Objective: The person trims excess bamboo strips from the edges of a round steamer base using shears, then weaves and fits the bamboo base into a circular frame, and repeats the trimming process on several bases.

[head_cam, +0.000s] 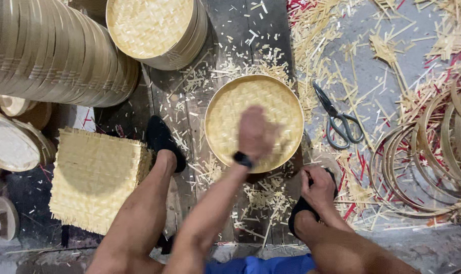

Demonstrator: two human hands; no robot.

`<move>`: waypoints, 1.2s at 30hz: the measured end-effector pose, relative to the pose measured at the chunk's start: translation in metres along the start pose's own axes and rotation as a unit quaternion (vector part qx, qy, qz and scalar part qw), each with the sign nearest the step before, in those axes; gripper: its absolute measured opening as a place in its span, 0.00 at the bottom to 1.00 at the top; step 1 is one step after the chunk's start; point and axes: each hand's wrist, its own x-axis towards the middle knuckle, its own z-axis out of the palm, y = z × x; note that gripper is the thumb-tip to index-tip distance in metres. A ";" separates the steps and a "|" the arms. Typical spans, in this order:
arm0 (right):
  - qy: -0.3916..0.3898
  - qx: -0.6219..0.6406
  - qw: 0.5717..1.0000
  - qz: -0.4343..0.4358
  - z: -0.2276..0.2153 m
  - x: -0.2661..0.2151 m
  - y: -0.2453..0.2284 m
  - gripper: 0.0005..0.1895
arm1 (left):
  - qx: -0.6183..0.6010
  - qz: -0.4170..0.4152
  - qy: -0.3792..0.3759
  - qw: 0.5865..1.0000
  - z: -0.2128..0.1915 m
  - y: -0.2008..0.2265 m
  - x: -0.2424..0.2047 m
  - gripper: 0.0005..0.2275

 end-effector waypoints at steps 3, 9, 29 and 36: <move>-0.013 -0.035 0.999 0.022 0.003 0.000 -0.001 0.04 | 0.128 -0.062 -0.011 0.990 0.060 0.055 0.011 0.44; -0.002 -0.025 0.999 0.027 -0.005 0.004 -0.003 0.04 | 0.070 -0.083 -0.112 0.988 0.098 0.065 -0.016 0.25; -0.019 -0.027 0.999 0.043 0.010 -0.004 0.005 0.05 | 0.266 0.025 0.104 0.958 -0.162 -0.234 0.166 0.19; -0.005 -0.049 0.997 0.058 0.014 0.001 -0.002 0.05 | 0.243 -0.085 0.004 0.966 -0.175 -0.249 0.177 0.14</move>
